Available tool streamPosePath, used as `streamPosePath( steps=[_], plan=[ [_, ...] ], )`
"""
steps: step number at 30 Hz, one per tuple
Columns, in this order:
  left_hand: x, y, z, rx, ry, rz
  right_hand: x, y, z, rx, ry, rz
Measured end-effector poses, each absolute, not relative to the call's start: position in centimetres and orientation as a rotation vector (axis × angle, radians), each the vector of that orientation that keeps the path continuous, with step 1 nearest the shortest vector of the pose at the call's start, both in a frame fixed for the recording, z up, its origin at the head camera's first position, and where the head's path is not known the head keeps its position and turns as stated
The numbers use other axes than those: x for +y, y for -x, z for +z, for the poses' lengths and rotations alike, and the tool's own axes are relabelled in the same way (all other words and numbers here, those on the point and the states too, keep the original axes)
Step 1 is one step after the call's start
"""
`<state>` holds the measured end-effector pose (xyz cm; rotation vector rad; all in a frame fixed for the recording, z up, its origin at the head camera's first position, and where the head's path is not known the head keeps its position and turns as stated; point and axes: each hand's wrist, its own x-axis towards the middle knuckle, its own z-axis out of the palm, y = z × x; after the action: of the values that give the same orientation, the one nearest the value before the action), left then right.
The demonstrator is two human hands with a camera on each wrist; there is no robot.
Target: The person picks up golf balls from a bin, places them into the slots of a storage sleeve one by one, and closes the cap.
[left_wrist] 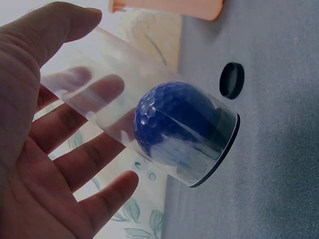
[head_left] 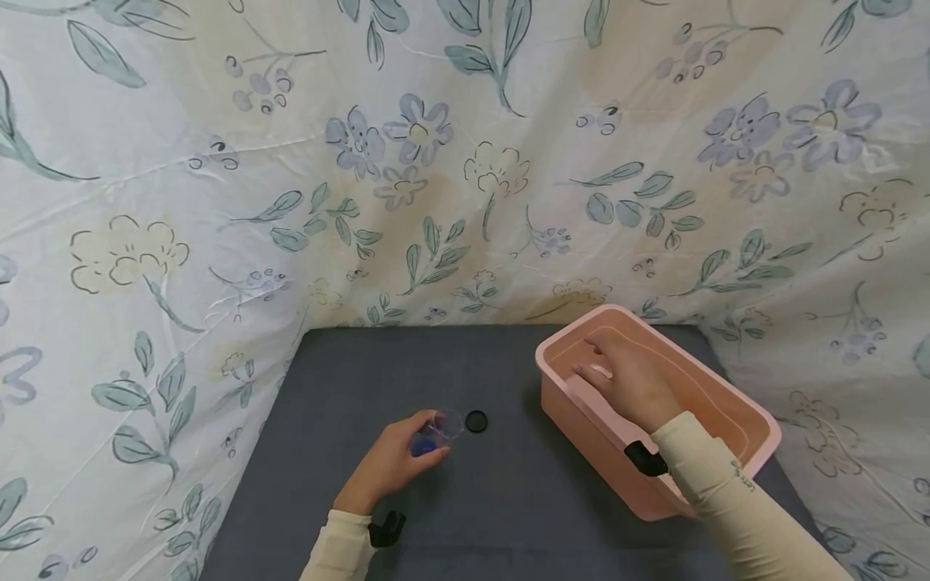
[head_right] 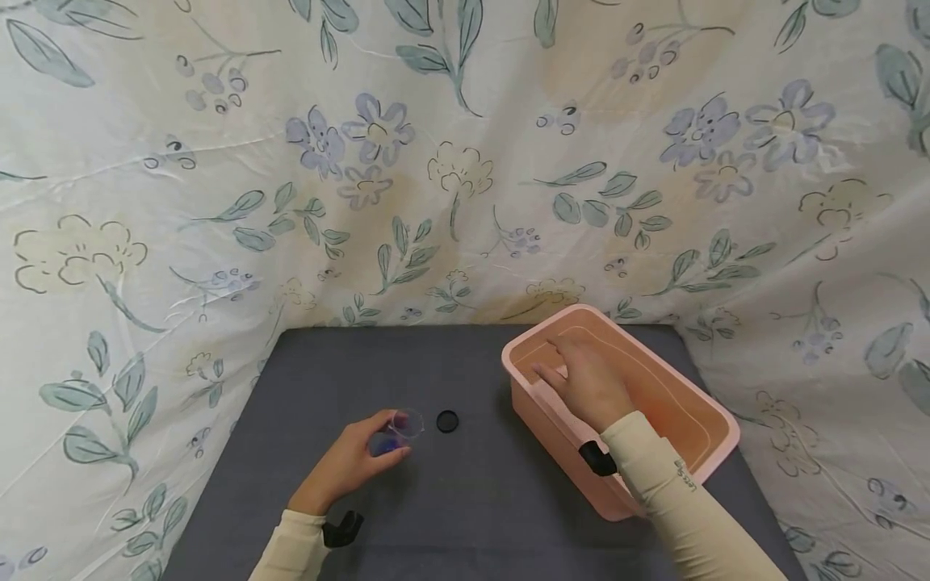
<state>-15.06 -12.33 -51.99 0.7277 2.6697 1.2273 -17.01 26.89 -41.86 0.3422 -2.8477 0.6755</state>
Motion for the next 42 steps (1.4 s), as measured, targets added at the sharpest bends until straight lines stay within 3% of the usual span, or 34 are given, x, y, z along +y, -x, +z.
streamPosePath(
  steps=[16,29,42],
  plan=[
    [-12.3,14.6,-52.1,2.645,-0.717,1.253,30.9,18.7,-44.3,-3.08,-0.154,0.638],
    [-12.4,14.5,-52.0,2.652,-0.71,1.245,33.2,22.1,-49.1,-3.177,-0.13,0.486],
    [-12.6,14.4,-52.0,2.669,-0.697,1.229,34.1,21.3,-49.9,-3.332,0.005,0.45]
  ],
)
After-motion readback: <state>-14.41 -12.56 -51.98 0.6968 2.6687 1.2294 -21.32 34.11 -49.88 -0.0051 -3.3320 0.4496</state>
